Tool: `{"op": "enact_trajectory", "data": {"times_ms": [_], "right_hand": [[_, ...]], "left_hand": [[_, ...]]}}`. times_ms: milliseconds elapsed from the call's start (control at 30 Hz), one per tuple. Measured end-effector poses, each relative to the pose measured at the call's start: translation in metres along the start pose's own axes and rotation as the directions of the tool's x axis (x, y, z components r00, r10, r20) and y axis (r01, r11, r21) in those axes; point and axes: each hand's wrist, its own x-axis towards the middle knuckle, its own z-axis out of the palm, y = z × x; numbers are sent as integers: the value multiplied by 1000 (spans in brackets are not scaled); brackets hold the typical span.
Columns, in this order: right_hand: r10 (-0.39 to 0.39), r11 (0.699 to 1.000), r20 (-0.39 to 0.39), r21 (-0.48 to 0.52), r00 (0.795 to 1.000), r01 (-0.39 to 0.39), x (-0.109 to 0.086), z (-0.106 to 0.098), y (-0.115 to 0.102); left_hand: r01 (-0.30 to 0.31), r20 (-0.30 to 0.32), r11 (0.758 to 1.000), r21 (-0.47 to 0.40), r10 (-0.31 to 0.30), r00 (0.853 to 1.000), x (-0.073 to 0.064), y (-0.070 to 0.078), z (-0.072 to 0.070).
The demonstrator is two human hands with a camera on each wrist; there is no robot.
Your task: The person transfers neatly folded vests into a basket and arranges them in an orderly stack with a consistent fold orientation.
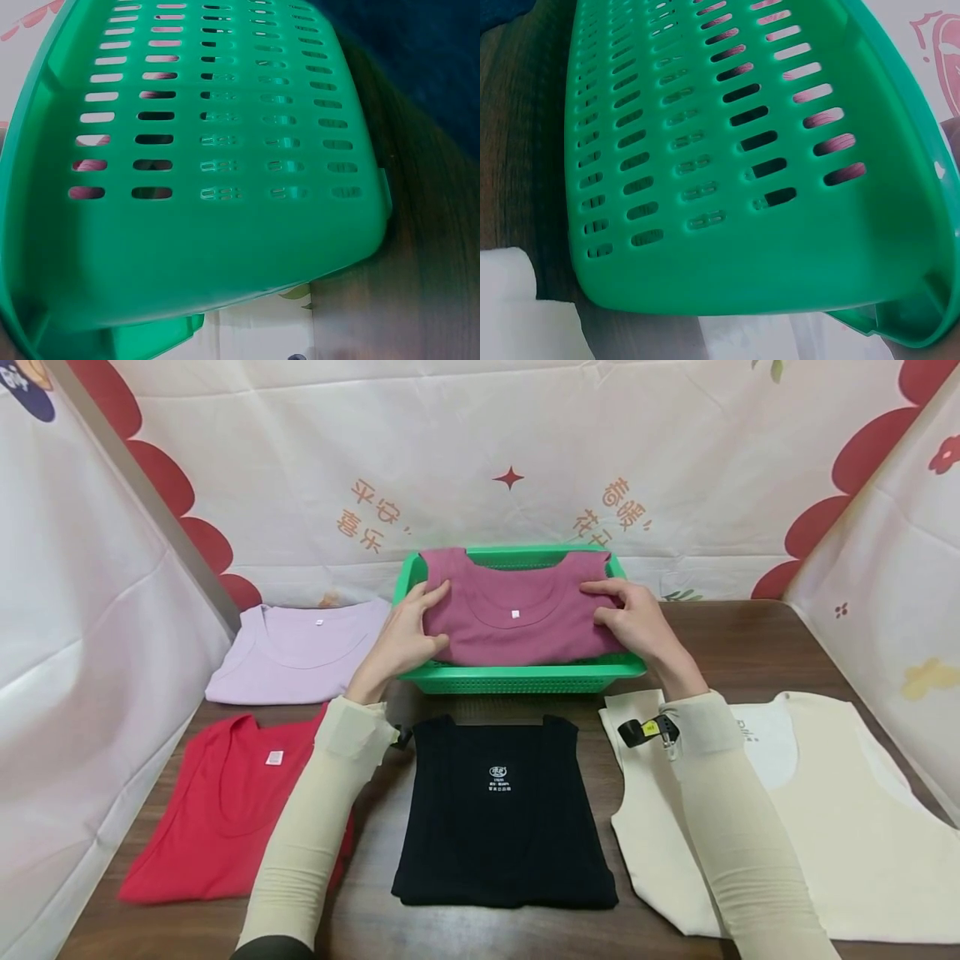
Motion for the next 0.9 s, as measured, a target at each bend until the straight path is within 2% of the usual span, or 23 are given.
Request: {"op": "enact_trajectory", "data": {"times_ms": [367, 900], "right_hand": [[29, 1000, -12, 6, 999, -29, -1, 0, -4], [27, 999, 1, -30, 1000, -27, -1, 1, -4]], "left_hand": [[-9, 13, 1000, 21, 9, 1000, 0, 1, 1], [20, 34, 1000, 24, -21, 999, 0, 2, 0]]}}
